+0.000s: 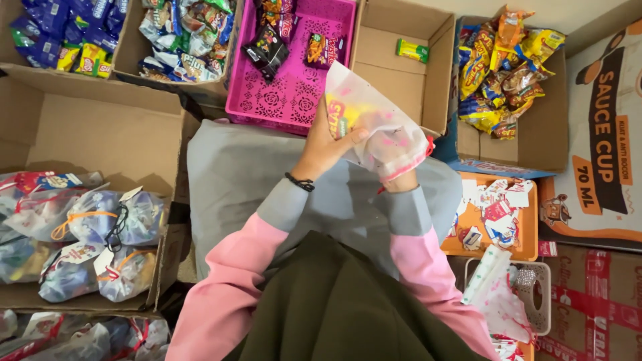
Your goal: The person sits on the floor and packs various snack items into small transparent drawstring bags. They place items into the bags, tie the drawstrings, and set the completed bags into a cardboard box.
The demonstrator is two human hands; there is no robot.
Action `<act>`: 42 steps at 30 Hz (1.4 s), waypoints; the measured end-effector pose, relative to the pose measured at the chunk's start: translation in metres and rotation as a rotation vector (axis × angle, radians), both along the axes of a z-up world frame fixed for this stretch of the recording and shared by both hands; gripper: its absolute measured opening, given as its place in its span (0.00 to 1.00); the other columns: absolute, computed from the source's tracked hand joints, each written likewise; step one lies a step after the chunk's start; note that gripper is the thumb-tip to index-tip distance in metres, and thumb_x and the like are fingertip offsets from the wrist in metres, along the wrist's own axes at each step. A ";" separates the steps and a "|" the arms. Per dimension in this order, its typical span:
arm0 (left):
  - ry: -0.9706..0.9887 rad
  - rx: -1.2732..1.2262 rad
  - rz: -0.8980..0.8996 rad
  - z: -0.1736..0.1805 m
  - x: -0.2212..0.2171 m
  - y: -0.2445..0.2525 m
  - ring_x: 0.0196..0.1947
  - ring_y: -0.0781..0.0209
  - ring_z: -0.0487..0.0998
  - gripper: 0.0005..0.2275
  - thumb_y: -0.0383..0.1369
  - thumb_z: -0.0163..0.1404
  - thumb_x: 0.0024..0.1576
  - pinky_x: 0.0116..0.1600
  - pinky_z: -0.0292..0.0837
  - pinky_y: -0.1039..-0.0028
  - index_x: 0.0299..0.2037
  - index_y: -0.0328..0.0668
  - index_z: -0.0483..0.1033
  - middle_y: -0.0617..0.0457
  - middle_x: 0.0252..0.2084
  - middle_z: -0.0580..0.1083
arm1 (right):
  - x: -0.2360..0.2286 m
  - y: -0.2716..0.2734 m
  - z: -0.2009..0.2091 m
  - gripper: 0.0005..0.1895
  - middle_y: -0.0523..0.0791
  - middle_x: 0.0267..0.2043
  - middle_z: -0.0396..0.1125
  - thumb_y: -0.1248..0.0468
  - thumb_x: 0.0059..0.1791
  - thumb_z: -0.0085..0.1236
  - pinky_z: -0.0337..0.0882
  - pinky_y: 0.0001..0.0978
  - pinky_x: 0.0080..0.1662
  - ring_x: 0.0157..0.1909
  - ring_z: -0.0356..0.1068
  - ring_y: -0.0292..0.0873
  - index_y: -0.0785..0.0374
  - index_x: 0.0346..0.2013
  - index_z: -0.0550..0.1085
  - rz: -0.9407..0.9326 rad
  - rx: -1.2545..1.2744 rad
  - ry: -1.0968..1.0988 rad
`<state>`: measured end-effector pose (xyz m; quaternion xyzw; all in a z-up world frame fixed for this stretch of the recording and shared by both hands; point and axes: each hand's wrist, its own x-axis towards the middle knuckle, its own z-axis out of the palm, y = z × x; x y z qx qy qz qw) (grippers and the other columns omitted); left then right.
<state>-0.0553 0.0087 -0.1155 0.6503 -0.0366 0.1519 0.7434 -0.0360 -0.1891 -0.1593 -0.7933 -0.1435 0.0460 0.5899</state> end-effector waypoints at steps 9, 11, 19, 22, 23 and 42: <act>0.201 -0.484 0.236 -0.027 0.004 0.045 0.41 0.60 0.82 0.27 0.31 0.70 0.51 0.42 0.84 0.67 0.58 0.38 0.70 0.47 0.45 0.78 | -0.051 0.023 0.144 0.20 0.50 0.51 0.74 0.72 0.53 0.60 0.78 0.38 0.45 0.51 0.76 0.52 0.62 0.60 0.73 -0.182 -0.142 -0.266; 0.231 -0.489 0.234 -0.030 0.000 0.048 0.44 0.59 0.81 0.29 0.33 0.69 0.53 0.46 0.83 0.65 0.62 0.39 0.68 0.45 0.48 0.77 | -0.040 0.014 0.125 0.30 0.51 0.58 0.69 0.64 0.52 0.67 0.77 0.34 0.45 0.54 0.72 0.48 0.59 0.66 0.65 -0.236 -0.164 -0.239; 0.370 -0.301 0.257 -0.094 0.001 0.030 0.66 0.49 0.71 0.39 0.45 0.68 0.55 0.67 0.70 0.56 0.73 0.43 0.60 0.40 0.66 0.68 | -0.001 0.049 0.081 0.11 0.40 0.16 0.61 0.70 0.53 0.57 0.61 0.26 0.29 0.24 0.61 0.34 0.61 0.25 0.73 -0.163 -0.022 -0.089; 0.244 -0.013 0.457 -0.068 -0.014 0.045 0.73 0.32 0.57 0.40 0.35 0.65 0.56 0.74 0.57 0.47 0.75 0.36 0.52 0.28 0.71 0.57 | 0.022 0.056 0.069 0.05 0.44 0.23 0.70 0.69 0.53 0.60 0.67 0.29 0.32 0.31 0.66 0.32 0.58 0.38 0.82 -0.126 -0.141 -0.201; 0.172 -0.080 0.398 -0.045 -0.023 0.048 0.72 0.31 0.58 0.37 0.34 0.61 0.61 0.72 0.61 0.45 0.75 0.38 0.50 0.30 0.71 0.57 | 0.026 0.059 0.067 0.06 0.44 0.23 0.69 0.69 0.53 0.59 0.66 0.29 0.32 0.30 0.65 0.32 0.58 0.39 0.82 -0.111 -0.184 -0.228; -0.087 0.679 0.390 -0.068 0.078 0.144 0.60 0.45 0.76 0.24 0.19 0.45 0.49 0.65 0.70 0.62 0.56 0.47 0.79 0.42 0.58 0.75 | 0.098 0.142 0.032 0.18 0.56 0.46 0.74 0.58 0.56 0.59 0.77 0.49 0.44 0.47 0.76 0.56 0.60 0.59 0.75 0.120 -0.261 -0.133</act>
